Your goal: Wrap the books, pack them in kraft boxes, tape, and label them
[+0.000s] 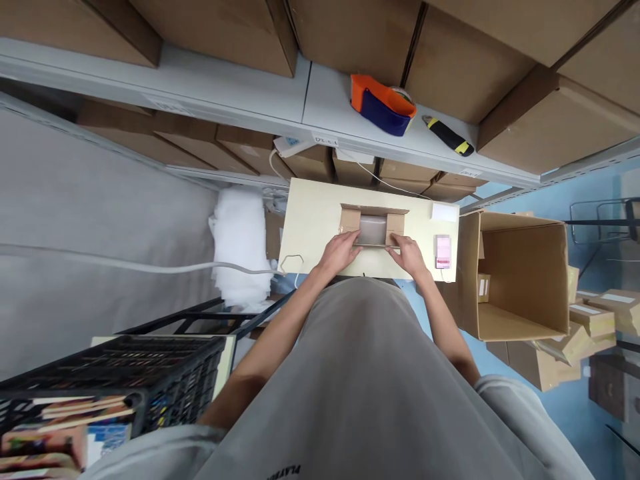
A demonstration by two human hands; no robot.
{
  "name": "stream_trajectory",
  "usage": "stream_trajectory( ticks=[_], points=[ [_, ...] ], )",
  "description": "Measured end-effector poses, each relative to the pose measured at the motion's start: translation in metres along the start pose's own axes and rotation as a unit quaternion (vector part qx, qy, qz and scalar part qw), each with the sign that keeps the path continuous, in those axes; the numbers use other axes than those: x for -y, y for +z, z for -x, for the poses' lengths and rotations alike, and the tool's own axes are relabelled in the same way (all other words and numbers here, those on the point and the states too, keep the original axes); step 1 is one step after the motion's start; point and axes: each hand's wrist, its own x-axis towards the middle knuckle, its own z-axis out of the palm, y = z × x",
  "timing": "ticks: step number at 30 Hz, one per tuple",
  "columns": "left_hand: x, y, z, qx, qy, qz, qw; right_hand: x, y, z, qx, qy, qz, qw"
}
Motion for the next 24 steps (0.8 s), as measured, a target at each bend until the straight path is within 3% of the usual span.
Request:
stream_trajectory(
  ticks=[3, 8, 10, 13, 17, 24],
  points=[
    [0.002, -0.001, -0.008, 0.000, -0.003, -0.019, 1.000, -0.004, -0.002, -0.006, -0.011, 0.022, 0.004, 1.000],
    [0.009, -0.012, -0.027, -0.129, -0.009, -0.045, 0.991, -0.012, 0.009, -0.014, -0.116, 0.118, 0.021, 0.986],
    [0.013, -0.018, -0.036, -0.139, 0.012, -0.053, 0.989, -0.014, 0.014, -0.015, -0.138, 0.130, 0.011, 0.982],
    [0.018, -0.022, -0.043, -0.117, 0.033, -0.059, 0.991, -0.015, 0.016, -0.015, -0.148, 0.107, 0.022, 0.983],
    [0.024, -0.014, -0.037, -0.084, -0.014, -0.048, 0.995, -0.016, 0.013, -0.015, -0.138, 0.049, 0.057, 0.988],
    [0.036, 0.005, -0.036, -0.150, -0.097, 0.044, 0.983, -0.022, 0.024, -0.022, -0.134, 0.056, 0.094, 0.985]
  ],
)
